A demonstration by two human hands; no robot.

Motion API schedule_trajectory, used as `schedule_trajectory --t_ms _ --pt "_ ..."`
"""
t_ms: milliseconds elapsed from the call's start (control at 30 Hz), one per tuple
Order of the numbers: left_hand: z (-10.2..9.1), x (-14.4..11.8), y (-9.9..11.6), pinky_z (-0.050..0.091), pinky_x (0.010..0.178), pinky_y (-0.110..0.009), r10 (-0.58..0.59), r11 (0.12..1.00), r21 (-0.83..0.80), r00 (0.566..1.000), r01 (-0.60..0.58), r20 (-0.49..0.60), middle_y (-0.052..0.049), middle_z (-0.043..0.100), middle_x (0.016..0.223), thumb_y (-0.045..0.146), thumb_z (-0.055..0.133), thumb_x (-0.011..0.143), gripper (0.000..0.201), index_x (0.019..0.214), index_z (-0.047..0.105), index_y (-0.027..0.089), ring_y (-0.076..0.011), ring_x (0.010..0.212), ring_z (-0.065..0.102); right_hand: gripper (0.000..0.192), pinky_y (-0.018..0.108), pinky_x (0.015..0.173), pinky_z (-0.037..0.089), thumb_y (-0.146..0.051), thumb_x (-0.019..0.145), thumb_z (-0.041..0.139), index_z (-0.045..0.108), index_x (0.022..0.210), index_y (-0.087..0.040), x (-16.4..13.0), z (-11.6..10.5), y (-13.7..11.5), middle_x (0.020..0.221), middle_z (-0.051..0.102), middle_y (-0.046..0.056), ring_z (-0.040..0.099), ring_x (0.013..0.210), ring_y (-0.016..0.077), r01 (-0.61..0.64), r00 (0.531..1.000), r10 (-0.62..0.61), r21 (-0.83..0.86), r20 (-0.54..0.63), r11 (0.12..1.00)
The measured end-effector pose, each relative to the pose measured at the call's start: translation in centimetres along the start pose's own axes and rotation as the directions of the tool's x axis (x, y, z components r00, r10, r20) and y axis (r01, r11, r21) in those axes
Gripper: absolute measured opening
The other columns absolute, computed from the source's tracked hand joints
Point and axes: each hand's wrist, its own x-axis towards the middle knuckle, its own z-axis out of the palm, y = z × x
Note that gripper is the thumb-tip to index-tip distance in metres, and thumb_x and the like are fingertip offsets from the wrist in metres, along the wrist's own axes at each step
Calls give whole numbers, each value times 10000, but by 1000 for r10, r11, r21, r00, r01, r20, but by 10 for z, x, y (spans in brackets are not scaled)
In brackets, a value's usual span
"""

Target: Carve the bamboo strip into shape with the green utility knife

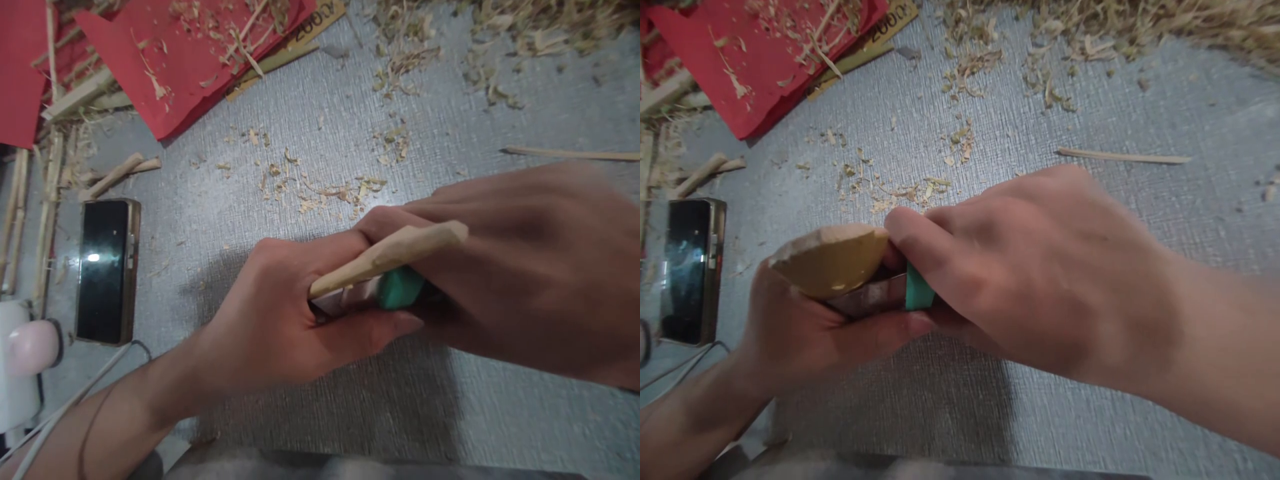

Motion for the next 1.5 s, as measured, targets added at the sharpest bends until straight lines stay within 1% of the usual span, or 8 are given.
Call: schedule_trajectory --t_ms 233,433,600,800,1033,1167,1333,1500 --pt "-2 -3 3 479 560 -161 -38 995 88 999 34 39 105 530 707 402 735 1016 308 868 520 237 -48 595 523 249 364 582 222 -441 1090 439 604 1183 -279 -8 4 -1 785 720 -19 607 582 206 -4 999 4 -5 -43 1000" --pt "-2 -3 4 458 567 -165 -69 997 37 997 67 41 99 525 701 384 753 1001 300 843 558 220 -46 601 511 262 376 573 110 -468 1077 470 633 1048 -265 -5 1 -1 625 509 -31 424 471 177 1 1000 -1 -13 -17 1000" --pt "-2 -2 3 466 558 -207 -119 993 -19 992 120 37 81 551 677 386 783 975 244 846 652 224 -71 582 540 286 383 569 126 -408 1094 430 654 1102 -230 -3 -3 0 734 672 -3 516 510 177 18 1000 -18 11 1 1000" --pt "-2 0 2 511 551 -264 -177 982 -53 981 181 80 58 601 660 426 815 944 265 832 663 241 -115 583 579 283 371 568 117 -435 1079 449 651 1074 -237 -4 -2 -2 676 584 -6 420 488 168 17 1000 -17 -20 -4 1000" --pt "-2 -1 3 503 554 -190 -82 997 2 996 82 38 96 562 683 368 799 973 303 838 564 232 -64 585 558 225 367 584 102 -455 1071 485 588 983 -275 -5 1 -2 647 490 -35 386 500 157 1 1000 -1 -18 -3 1000" --pt "-1 -2 0 477 564 -141 -26 998 52 1000 26 12 118 538 708 368 787 987 309 877 532 230 -33 598 536 248 384 564 117 -451 1083 458 622 1047 -268 -5 1 -2 646 532 -35 443 477 182 7 1000 -7 -19 -18 1000" --pt "1 -2 -1 454 523 -127 -1 1000 17 1000 1 1 120 520 672 327 805 969 315 849 533 223 -30 561 515 348 425 533 193 -376 1115 385 677 1121 -188 -3 -3 -1 762 734 17 670 570 246 68 998 -68 -24 -4 997" --pt "0 -1 0 440 488 -133 -21 1000 3 1000 21 -13 115 519 637 321 833 939 324 812 553 217 -38 522 493 418 406 535 258 -401 1133 323 692 1114 -205 -1 -2 -1 768 751 10 676 580 229 58 998 -57 -38 8 998"
